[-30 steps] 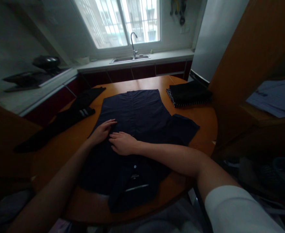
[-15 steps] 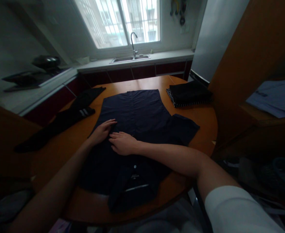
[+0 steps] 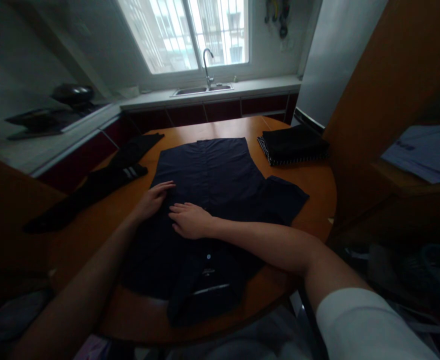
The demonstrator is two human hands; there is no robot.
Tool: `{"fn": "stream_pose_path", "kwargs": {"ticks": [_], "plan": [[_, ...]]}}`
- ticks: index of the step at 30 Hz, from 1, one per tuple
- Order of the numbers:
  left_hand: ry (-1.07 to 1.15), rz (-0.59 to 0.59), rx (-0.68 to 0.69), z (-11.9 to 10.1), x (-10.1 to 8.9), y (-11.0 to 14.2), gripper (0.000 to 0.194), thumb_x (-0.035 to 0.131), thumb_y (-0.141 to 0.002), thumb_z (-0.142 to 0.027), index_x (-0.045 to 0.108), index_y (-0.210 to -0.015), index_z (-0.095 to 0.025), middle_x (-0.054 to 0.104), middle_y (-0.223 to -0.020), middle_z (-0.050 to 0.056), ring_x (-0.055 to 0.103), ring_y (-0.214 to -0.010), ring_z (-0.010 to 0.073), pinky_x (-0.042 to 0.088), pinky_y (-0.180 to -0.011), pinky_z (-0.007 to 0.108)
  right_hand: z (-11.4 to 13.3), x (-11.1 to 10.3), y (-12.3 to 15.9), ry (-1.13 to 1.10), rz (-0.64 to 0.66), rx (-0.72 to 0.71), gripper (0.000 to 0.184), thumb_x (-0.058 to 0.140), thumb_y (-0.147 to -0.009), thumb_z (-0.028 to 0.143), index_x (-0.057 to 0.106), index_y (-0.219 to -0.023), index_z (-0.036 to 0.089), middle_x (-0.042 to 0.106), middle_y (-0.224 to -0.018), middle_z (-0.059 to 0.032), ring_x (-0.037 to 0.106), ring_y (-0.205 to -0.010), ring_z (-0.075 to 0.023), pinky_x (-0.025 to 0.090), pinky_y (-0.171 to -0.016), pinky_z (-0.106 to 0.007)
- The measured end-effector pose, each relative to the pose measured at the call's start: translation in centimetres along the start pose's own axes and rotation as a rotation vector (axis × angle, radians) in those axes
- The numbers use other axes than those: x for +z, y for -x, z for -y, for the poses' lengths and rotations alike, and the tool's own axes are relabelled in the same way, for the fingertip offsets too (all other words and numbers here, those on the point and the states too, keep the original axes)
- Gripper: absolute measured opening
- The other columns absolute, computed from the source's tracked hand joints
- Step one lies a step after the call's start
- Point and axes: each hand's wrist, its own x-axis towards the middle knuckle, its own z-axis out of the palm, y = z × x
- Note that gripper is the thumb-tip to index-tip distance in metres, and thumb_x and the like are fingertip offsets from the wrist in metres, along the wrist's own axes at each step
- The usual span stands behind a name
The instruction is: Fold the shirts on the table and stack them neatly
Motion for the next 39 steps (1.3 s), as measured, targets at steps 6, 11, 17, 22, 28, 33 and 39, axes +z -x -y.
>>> {"fn": "stream_pose_path", "kwargs": {"ticks": [6,11,17,22,28,33,39], "plan": [[-0.023,-0.069,-0.050,1.5,-0.8,0.0,0.044,0.040,-0.089,-0.027,0.070,-0.119,-0.016,0.063,-0.140,0.011,0.057,-0.131,0.0263,0.038,-0.118,0.050,0.0,0.1,0.0,-0.002,-0.006,-0.011,0.034,0.054,-0.098,0.026,0.064,-0.127,0.011,0.055,-0.148,-0.0189,0.049,-0.140,-0.0281,0.039,-0.116,-0.047],[-0.016,-0.035,-0.041,1.5,-0.5,0.0,0.043,0.041,-0.090,-0.030,0.070,-0.119,-0.016,0.062,-0.140,0.012,0.057,-0.131,0.0266,0.038,-0.118,0.047,0.2,-0.1,0.0,0.016,0.009,0.008,0.034,0.053,-0.099,0.026,0.064,-0.128,0.011,0.055,-0.148,-0.0176,0.049,-0.140,-0.0268,0.038,-0.116,-0.044],[-0.023,-0.058,-0.032,1.3,-0.6,0.0,0.041,0.043,-0.091,-0.033,0.070,-0.117,-0.018,0.064,-0.138,0.011,0.058,-0.130,0.0274,0.040,-0.117,0.050,-0.1,-0.3,-0.2,-0.035,0.019,0.000,0.034,0.054,-0.098,0.024,0.065,-0.127,0.010,0.055,-0.148,-0.0188,0.048,-0.141,-0.0275,0.038,-0.117,-0.045],[-0.046,-0.072,-0.009,0.5,-0.8,0.0,0.041,0.045,-0.091,-0.036,0.071,-0.117,-0.019,0.065,-0.136,0.011,0.059,-0.128,0.0282,0.042,-0.116,0.050,0.8,-3.5,-0.8,-0.108,-0.066,0.058,0.034,0.051,-0.100,0.024,0.067,-0.127,0.012,0.058,-0.146,-0.0154,0.049,-0.141,-0.0248,0.039,-0.116,-0.041],[-0.029,-0.036,0.033,-0.8,-0.4,0.1,0.041,0.044,-0.094,-0.039,0.071,-0.119,-0.018,0.064,-0.138,0.011,0.059,-0.129,0.0277,0.041,-0.117,0.049,-1.5,-10.6,2.5,-0.141,-0.167,0.301,0.038,0.060,-0.096,0.026,0.067,-0.131,0.012,0.064,-0.139,-0.0149,0.054,-0.136,-0.0266,0.042,-0.115,-0.041],[0.000,-0.017,0.050,-1.0,0.0,0.1,0.042,0.045,-0.093,-0.038,0.071,-0.119,-0.017,0.063,-0.140,0.012,0.058,-0.129,0.0283,0.040,-0.117,0.049,-8.7,-15.2,12.9,0.025,-0.241,0.759,0.044,0.067,-0.090,0.028,0.067,-0.130,0.010,0.065,-0.136,-0.0184,0.061,-0.127,-0.0313,0.044,-0.112,-0.045],[-0.008,-0.033,0.090,-0.7,0.1,-0.2,0.041,0.045,-0.093,-0.038,0.072,-0.116,-0.018,0.066,-0.135,0.011,0.061,-0.125,0.0274,0.042,-0.115,0.049,-12.9,-16.8,27.0,0.075,-0.501,1.262,0.040,0.063,-0.088,0.024,0.071,-0.123,0.007,0.072,-0.122,-0.0211,0.070,-0.112,-0.0318,0.054,-0.098,-0.043]]}}
